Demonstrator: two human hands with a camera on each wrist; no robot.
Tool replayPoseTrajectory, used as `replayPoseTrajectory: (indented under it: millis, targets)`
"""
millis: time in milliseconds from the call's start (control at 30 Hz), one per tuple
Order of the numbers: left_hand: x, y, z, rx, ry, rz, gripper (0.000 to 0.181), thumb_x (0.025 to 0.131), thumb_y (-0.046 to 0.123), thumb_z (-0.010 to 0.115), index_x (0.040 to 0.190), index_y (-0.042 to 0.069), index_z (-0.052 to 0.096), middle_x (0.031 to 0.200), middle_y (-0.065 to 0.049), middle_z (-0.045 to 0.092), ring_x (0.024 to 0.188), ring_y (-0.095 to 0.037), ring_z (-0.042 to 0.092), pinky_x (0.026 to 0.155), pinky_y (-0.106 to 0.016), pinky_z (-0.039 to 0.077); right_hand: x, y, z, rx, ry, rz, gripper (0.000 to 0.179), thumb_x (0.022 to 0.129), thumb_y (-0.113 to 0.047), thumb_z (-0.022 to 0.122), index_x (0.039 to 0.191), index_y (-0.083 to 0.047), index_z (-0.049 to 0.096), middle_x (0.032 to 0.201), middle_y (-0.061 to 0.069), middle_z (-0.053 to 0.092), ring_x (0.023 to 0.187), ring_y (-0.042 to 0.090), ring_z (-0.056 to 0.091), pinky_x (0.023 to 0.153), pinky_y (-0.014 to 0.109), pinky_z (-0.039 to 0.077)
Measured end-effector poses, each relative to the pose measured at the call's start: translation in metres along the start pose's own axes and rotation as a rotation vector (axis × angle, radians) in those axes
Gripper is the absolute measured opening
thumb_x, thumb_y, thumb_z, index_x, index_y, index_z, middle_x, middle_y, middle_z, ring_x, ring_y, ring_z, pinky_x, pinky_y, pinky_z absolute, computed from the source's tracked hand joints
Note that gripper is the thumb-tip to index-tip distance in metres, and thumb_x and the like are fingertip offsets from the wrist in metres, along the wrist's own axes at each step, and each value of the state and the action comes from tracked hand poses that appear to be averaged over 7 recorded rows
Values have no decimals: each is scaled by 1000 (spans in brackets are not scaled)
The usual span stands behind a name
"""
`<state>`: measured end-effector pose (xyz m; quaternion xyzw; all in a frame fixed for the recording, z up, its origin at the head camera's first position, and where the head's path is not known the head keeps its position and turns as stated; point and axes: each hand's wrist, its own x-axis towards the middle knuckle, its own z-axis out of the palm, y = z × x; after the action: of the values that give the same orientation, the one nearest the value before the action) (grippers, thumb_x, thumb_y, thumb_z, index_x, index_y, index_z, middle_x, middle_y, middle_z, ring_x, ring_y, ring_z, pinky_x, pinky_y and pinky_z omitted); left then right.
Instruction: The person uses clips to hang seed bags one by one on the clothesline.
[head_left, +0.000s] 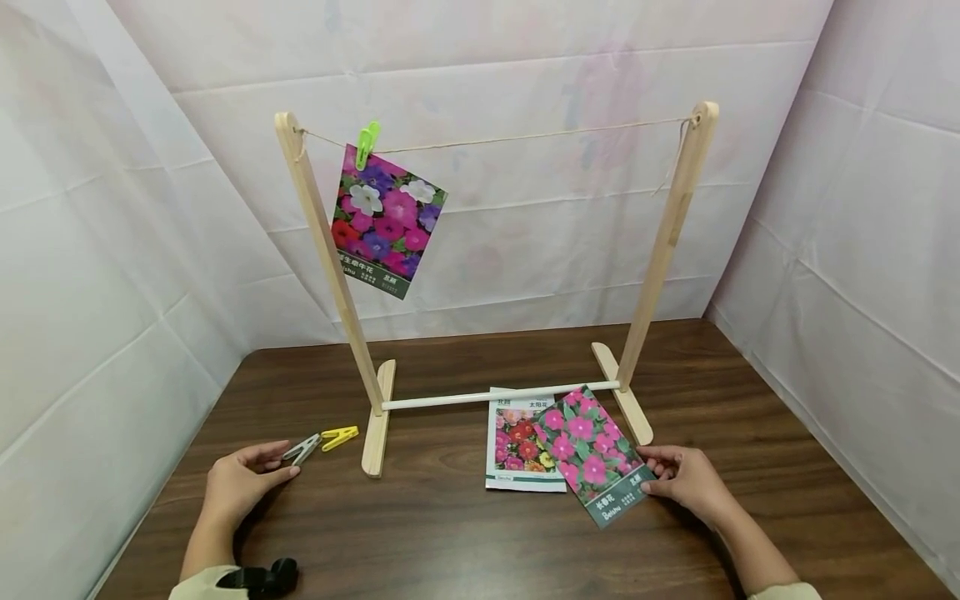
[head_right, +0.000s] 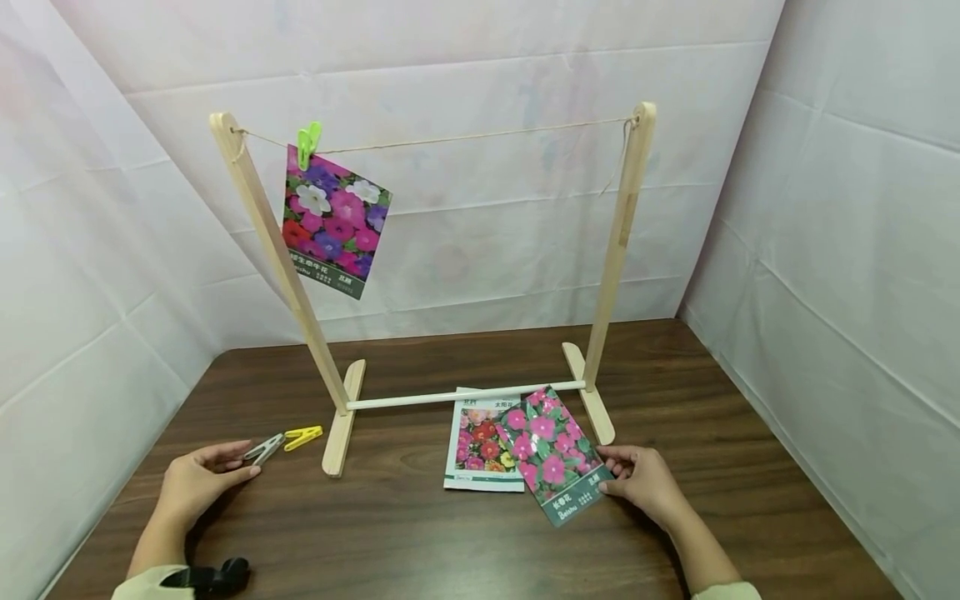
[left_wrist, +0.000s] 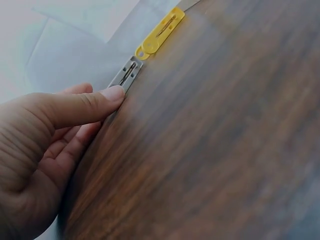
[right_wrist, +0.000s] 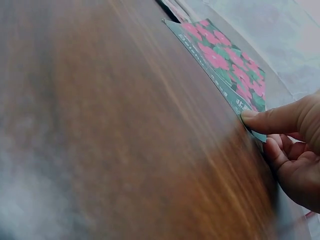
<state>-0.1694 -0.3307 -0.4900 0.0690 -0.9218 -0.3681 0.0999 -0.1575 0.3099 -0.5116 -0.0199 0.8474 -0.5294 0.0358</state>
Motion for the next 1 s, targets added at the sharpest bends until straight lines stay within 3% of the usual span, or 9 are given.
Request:
replayPoseTrajectory:
  millis: [133, 400, 533, 733, 1000]
  targets:
    - [1, -2, 0, -109, -21, -17, 55, 74, 19, 87, 120, -5, 67, 105, -12, 72, 79, 8, 62, 66, -15, 54, 0, 1, 1, -1, -3, -4, 45, 71, 7, 81, 113, 10, 66, 85, 7, 59, 76, 14, 52, 62, 22, 50]
    - [0, -7, -4, -376, -42, -47, 52, 74, 8, 86, 119, -9, 65, 96, 19, 70, 84, 4, 66, 71, -15, 55, -2, 3, 0, 62, -5, -10, 41, 73, 7, 80, 110, 11, 64, 87, 10, 57, 78, 16, 52, 63, 23, 50]
    - [-2, -7, -6, -471, -50, -38, 43, 75, 3, 84, 115, -5, 68, 96, 19, 70, 85, 2, 66, 72, -14, 54, -3, 3, -1, 76, -2, 14, 40, 73, 6, 80, 110, 10, 63, 91, 11, 59, 81, 17, 52, 65, 24, 51]
    - [-5, -3, -8, -527, -46, -4, 40, 77, 2, 82, 115, -2, 69, 99, 18, 71, 88, 2, 66, 73, -12, 53, -3, 2, -2, 83, 1, 23, 40, 74, 4, 81, 109, 10, 63, 96, 11, 63, 84, 18, 56, 69, 24, 53]
    - [-7, 5, -11, -588, -129, -83, 44, 82, 7, 79, 123, -1, 66, 105, 16, 70, 93, 1, 65, 75, -16, 55, -3, 3, -6, 144, -24, -21, 33, 77, 5, 76, 106, 12, 62, 95, 12, 65, 82, 14, 57, 71, 23, 53]
